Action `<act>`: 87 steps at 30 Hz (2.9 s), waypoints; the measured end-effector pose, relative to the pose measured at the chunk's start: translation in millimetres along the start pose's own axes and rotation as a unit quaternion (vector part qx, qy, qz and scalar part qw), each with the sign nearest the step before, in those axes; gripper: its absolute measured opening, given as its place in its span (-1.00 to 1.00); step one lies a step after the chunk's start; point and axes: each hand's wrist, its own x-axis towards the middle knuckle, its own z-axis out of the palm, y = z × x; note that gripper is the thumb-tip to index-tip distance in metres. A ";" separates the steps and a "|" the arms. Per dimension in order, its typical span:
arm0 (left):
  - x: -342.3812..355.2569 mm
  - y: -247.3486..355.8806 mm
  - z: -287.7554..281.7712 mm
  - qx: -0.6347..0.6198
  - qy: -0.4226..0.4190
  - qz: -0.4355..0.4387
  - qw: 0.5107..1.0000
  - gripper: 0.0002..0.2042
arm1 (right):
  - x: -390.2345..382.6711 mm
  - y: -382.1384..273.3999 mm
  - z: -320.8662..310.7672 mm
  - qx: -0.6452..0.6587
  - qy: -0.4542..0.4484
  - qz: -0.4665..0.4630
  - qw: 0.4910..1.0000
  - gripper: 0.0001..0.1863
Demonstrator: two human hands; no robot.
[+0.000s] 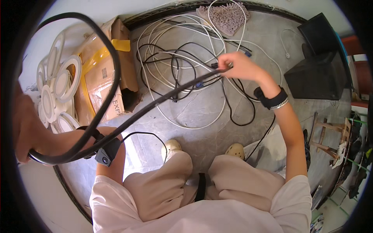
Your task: The person sits on the floor and organizes a pile of tangled cables. They separate black and white cables, coil each type into neat bundles, and place them on the floor. A cardboard box and a cleaning cloth are also visible in the scene.
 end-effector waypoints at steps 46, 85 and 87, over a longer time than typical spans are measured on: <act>-30.5 -45.5 -159.3 0.170 0.356 -0.291 0.872 -0.71 | 2.8 36.0 21.3 -0.430 0.059 0.305 0.848 -0.80; -34.1 -34.7 -158.3 0.097 0.333 -0.058 0.936 -0.82 | -5.2 -2.7 27.0 0.119 0.010 0.349 0.929 -0.43; -36.7 -29.4 -153.7 0.114 0.328 -0.053 0.936 -0.82 | -6.7 -12.0 23.8 0.308 -0.021 0.286 0.907 -0.46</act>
